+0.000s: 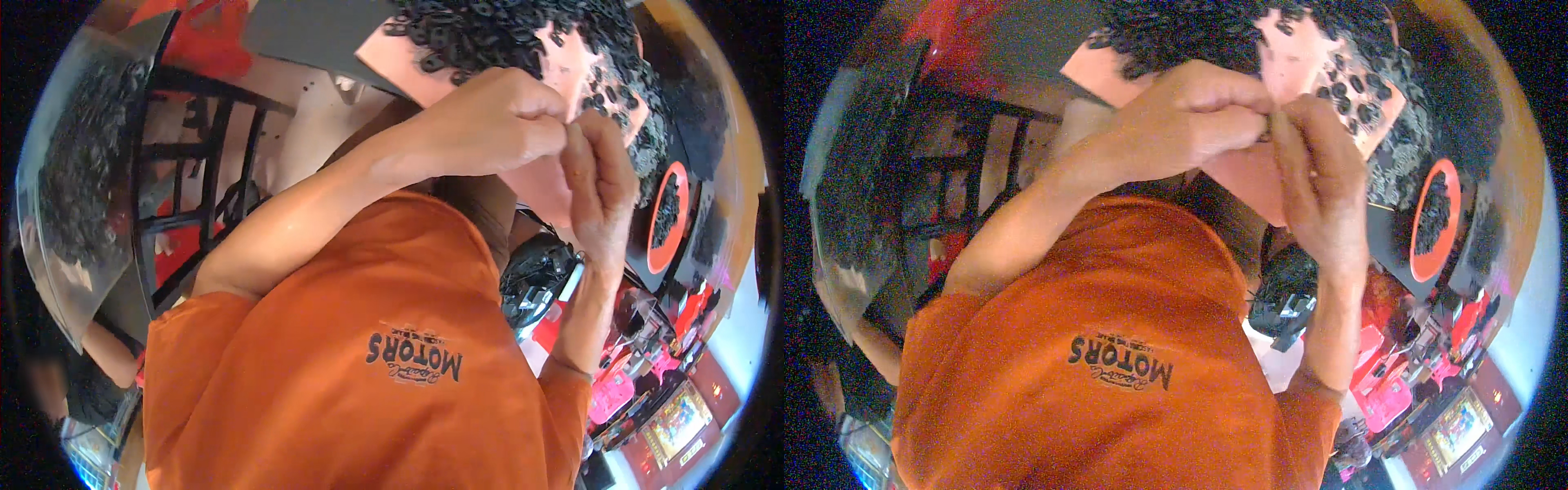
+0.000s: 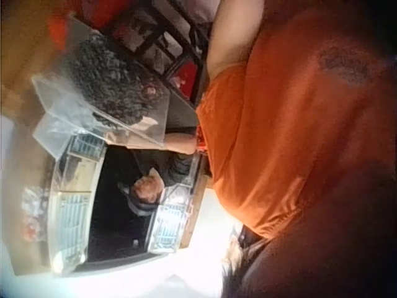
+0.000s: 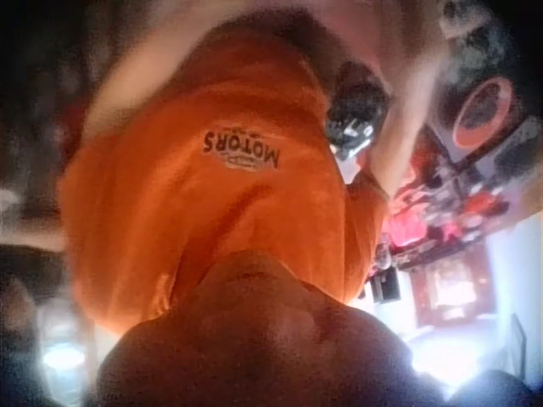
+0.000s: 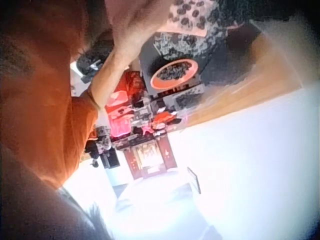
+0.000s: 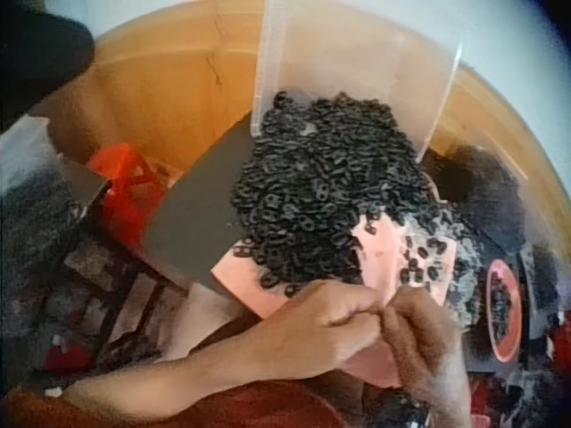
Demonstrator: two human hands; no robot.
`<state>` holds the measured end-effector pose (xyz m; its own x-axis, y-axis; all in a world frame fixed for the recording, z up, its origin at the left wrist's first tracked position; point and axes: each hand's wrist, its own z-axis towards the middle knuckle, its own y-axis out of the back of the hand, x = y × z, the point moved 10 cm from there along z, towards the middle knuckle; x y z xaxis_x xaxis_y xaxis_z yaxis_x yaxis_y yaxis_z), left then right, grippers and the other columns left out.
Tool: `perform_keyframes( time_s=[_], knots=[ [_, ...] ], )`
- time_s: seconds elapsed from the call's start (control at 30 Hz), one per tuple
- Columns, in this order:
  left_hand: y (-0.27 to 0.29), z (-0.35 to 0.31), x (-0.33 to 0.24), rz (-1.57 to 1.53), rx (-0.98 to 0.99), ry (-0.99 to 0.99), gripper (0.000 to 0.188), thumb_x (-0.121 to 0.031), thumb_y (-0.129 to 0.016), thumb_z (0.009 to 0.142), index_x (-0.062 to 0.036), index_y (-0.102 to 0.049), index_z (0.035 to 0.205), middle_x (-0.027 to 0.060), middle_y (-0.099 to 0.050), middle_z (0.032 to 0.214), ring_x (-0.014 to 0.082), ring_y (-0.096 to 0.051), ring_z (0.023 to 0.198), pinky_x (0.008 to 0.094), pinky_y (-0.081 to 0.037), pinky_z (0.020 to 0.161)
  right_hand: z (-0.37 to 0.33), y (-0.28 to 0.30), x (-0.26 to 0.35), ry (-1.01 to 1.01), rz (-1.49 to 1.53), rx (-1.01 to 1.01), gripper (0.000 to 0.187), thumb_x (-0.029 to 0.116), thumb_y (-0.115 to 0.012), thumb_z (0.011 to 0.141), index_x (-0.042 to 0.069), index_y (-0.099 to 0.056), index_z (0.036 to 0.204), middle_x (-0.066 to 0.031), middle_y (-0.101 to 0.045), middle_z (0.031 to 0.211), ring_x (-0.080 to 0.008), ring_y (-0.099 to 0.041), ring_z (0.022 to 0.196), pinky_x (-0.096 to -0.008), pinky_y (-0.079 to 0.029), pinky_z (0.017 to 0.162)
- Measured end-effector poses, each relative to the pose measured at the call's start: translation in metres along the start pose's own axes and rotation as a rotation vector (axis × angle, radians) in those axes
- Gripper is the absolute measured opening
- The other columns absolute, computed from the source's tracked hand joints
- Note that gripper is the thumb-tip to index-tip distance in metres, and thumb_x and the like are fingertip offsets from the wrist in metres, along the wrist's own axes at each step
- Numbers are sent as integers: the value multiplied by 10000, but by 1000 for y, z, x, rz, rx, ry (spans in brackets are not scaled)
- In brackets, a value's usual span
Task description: The person sits at a table and repeatedly picks up small black plastic components and metal springs. They insert the springs into the plastic parts by hand, one at a time, and place the assembled units back onto the table.
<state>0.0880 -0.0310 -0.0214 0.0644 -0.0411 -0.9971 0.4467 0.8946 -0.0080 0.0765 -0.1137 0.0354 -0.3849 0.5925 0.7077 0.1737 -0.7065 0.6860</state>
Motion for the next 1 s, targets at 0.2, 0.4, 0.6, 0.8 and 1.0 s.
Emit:
perform_keyframes(
  time_s=[0.2,0.4,0.6,0.8,1.0],
  knots=[
    [5,-6,-7,-37,29,-10,178,-161,-498,846,-30,-573,752,-46,-435,597,54,-409,538,233,-330,482,-2,-5,-9,-106,276,79,106,98,-518,907,-6,-537,917,-67,-520,776,-130,-512,699,-248,-426,632],
    [2,-5,-4,-93,36,67,157,-147,-488,861,-38,-570,783,-67,-414,599,30,-377,539,204,-300,476,2,-3,-11,-57,200,100,83,78,-527,885,-4,-537,876,-71,-506,741,-167,-517,693,-278,-427,619],
    [0,-7,-5,-185,44,106,148,-120,-487,861,-28,-562,773,-69,-408,597,20,-360,540,204,-286,475,19,14,-22,-182,180,127,95,81,-520,880,-5,-558,893,-130,-537,779,-262,-548,684,-320,-448,623],
    [3,-6,-11,-77,47,65,165,-108,-482,847,-11,-557,737,-48,-429,596,32,-372,542,218,-294,482,91,22,-7,336,-537,41,186,72,-542,827,31,-543,1008,-152,-534,868,-319,-563,747,-381,-464,633],
    [3,-5,-9,-62,39,37,157,-107,-491,832,2,-555,739,-24,-458,606,45,-396,555,232,-315,489,96,-5,-21,320,-682,198,266,78,-549,790,85,-543,1056,-139,-551,927,-347,-589,824,-418,-491,680]
  ],
)
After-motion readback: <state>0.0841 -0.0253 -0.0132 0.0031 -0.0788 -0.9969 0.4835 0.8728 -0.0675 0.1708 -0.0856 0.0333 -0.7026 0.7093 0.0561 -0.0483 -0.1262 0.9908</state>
